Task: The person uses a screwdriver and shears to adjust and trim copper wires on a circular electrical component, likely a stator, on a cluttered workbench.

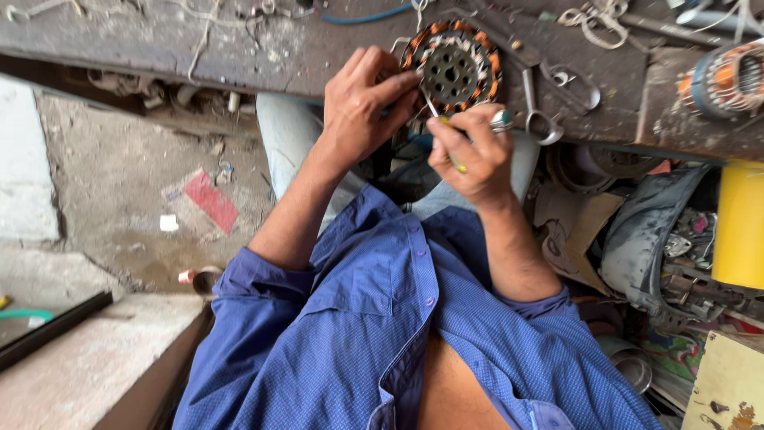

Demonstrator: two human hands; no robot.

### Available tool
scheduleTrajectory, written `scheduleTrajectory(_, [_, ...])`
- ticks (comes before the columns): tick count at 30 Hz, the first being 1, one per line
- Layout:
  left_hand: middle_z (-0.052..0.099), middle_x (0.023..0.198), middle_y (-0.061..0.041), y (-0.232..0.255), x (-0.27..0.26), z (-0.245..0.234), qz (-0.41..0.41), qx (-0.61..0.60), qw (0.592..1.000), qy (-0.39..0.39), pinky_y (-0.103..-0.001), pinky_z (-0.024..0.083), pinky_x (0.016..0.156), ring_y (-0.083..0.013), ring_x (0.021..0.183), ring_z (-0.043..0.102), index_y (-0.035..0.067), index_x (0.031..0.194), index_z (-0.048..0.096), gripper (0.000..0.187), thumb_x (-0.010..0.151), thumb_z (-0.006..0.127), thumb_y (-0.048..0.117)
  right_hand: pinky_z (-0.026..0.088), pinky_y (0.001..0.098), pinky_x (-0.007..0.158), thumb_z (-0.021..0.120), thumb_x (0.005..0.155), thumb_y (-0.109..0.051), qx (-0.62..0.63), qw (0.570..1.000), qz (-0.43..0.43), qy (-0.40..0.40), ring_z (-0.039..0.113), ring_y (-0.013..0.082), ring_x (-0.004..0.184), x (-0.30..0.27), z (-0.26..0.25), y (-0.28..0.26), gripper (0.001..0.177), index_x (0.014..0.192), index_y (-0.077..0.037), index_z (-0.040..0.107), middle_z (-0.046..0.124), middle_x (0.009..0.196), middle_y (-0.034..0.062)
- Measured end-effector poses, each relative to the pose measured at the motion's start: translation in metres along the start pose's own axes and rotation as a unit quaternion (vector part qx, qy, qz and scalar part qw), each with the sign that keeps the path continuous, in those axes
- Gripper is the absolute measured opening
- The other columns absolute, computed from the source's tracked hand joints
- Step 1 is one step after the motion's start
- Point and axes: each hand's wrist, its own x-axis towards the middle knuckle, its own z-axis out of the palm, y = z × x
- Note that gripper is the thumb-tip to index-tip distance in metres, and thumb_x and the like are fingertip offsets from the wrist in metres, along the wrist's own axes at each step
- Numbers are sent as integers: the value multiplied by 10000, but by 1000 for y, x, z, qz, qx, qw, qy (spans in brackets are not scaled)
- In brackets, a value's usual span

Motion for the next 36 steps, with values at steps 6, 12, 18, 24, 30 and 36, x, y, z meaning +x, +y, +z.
scheduleTrajectory(6, [600, 1029, -56, 4, 2, 0, -24, -1, 1000, -7, -372, 523, 775, -252, 954, 621, 108, 1105, 758, 229, 899, 825, 185, 502, 417, 882, 786, 893, -53, -24, 999, 23, 10, 580, 275, 997, 1, 10, -8, 288, 1180, -61, 758, 605, 1022, 67])
scheduleTrajectory(12, [575, 955, -75, 5, 10, 7, -73, 3, 997, -5, -398, 512, 746, -277, 902, 590, 102, 943, 744, 183, 834, 840, 213, 536, 389, 862, 756, 993, -61, 47, 995, 82, 28, 609, 245, 1018, -10, 12, 3, 298, 1288, -76, 719, 601, 1073, 87])
scheduleTrajectory(18, [611, 1000, -96, 14, 18, 16, -41, 93, 993, -62, -409, 520, 759, -257, 908, 591, 53, 886, 722, 105, 900, 770, 146, 536, 375, 856, 708, 1039, -104, 78, 980, 143, 115, 603, 248, 1023, -21, -1, 23, 252, 1288, -67, 695, 587, 1098, 117])
scheduleTrajectory(24, [625, 1002, -130, 19, 27, 18, 23, 199, 966, -164, -423, 522, 707, -262, 915, 612, 55, 890, 736, 107, 844, 656, 110, 537, 388, 864, 665, 1065, -87, 2, 972, 153, 180, 638, 268, 1012, -50, -21, 33, 213, 1262, -9, 688, 624, 1085, 138])
scheduleTrajectory(30, [599, 992, -136, 13, 33, 20, 73, 253, 943, -202, -419, 517, 698, -256, 903, 603, 15, 939, 703, 134, 882, 636, 117, 540, 388, 801, 651, 1034, -102, 8, 969, 171, 177, 641, 279, 962, -103, -3, -3, 194, 1192, 5, 686, 632, 1054, 142])
scheduleTrajectory(36, [558, 1021, -125, 7, 14, 24, 3, 208, 968, -140, -405, 489, 737, -254, 928, 583, 16, 967, 619, 81, 932, 627, 89, 542, 390, 808, 662, 1039, -117, 51, 967, 202, 147, 634, 284, 964, -127, 15, -21, 201, 1188, 16, 686, 634, 1077, 152])
